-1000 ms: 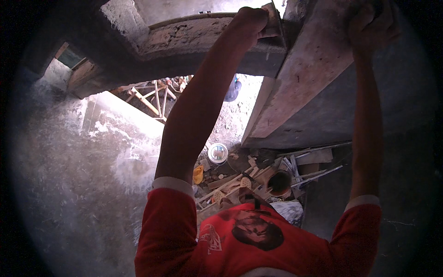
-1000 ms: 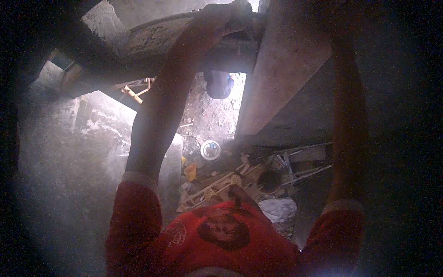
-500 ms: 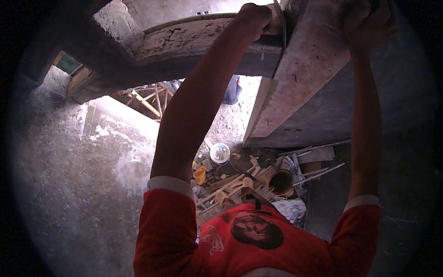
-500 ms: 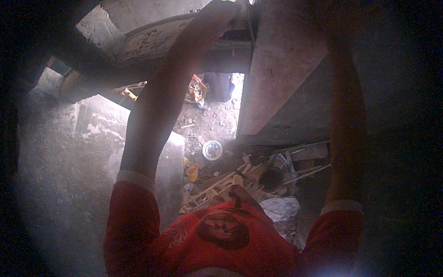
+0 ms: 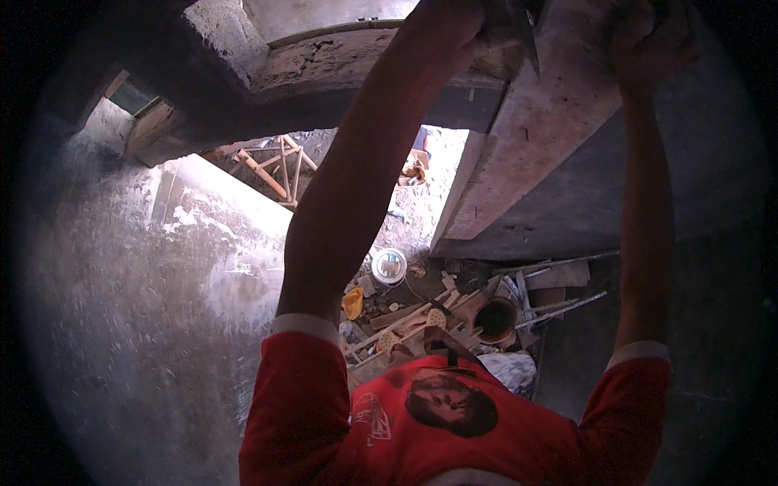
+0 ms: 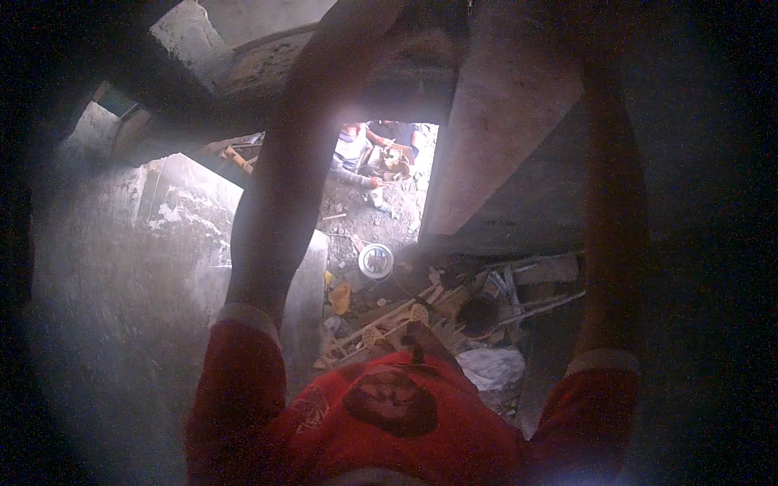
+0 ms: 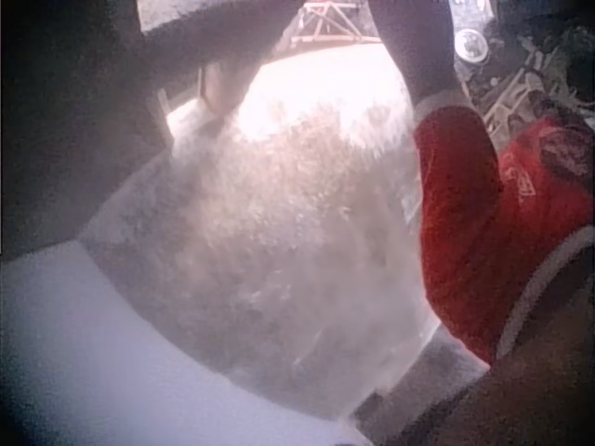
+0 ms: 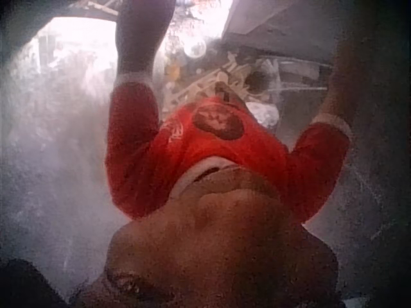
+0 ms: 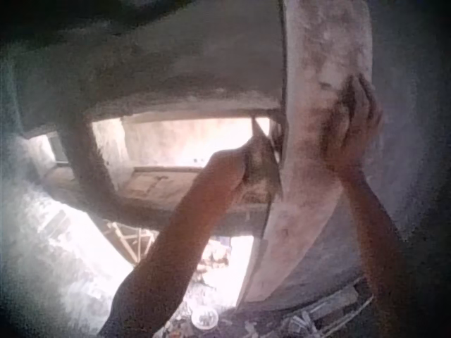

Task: The person applies plaster to a ceiling using a trowel and hawk, smoothing the surface along a beam. The person repeatedly scoops plaster from a bucket and spreads it across the ceiling area.

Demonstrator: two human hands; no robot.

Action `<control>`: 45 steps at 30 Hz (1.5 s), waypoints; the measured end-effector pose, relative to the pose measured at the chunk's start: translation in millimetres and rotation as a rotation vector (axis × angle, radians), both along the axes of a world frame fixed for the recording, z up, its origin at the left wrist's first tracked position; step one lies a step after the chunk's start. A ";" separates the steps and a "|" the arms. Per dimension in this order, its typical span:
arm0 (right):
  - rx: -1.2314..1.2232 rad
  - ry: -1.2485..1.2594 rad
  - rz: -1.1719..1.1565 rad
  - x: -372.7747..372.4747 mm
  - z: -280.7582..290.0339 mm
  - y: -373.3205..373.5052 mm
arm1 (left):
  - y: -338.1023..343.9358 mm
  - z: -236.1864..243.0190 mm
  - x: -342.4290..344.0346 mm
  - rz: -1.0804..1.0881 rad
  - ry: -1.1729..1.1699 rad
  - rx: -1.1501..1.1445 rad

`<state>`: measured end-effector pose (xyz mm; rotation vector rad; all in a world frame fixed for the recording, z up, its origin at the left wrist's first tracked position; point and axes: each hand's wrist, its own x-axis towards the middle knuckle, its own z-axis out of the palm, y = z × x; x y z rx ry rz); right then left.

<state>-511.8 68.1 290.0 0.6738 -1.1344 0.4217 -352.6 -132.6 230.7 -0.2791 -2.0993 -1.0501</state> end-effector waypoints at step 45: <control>0.001 -0.009 0.005 -4.4 0.0 -0.9 | -41.4 -26.4 -23.6 -0.319 -0.279 0.740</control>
